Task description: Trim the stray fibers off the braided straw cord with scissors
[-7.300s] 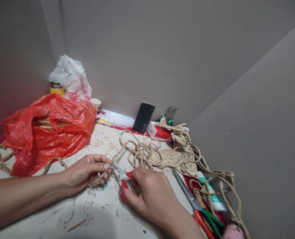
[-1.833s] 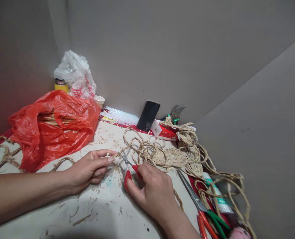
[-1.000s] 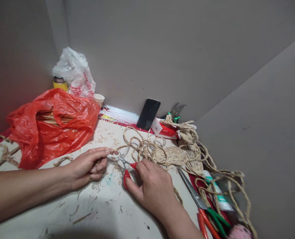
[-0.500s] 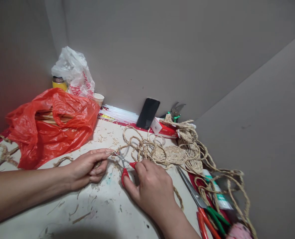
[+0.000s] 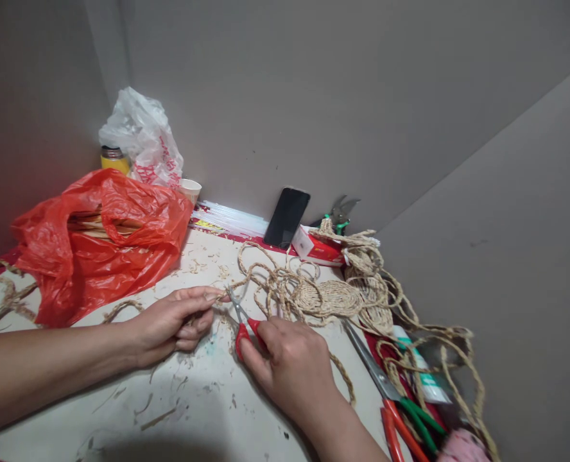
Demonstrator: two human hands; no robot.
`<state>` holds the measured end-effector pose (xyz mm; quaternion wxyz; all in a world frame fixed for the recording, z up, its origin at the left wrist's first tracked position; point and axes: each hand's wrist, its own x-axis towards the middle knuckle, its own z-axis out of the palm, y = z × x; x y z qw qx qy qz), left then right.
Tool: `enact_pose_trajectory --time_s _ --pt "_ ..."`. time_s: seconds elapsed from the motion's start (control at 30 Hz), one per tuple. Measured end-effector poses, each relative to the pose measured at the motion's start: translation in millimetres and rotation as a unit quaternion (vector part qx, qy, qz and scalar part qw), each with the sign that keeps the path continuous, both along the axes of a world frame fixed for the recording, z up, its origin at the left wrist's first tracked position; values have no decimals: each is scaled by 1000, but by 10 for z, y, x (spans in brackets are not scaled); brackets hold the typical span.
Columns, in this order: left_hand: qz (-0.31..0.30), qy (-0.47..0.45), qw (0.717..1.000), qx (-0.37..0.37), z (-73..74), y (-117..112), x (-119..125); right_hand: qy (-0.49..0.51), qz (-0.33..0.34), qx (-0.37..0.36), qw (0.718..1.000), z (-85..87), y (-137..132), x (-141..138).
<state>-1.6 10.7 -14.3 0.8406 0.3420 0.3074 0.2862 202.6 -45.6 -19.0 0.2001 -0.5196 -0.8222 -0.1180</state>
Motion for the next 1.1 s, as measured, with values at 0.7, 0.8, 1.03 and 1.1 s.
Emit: enact_pose_trajectory --time_s 0.7,0.8,1.03,1.1 --pt "4 -14 1000 -28 21 33 -7 -14 -35 -25 999 21 26 -20" --pt "-14 -15 999 -33 20 31 -9 -32 -37 -11 999 22 16 -32" --pt "-25 -15 999 -34 24 31 -13 -33 -25 3 999 -28 39 70" --pt "-27 -17 999 -35 28 30 -13 -10 -31 8 999 -40 50 105"
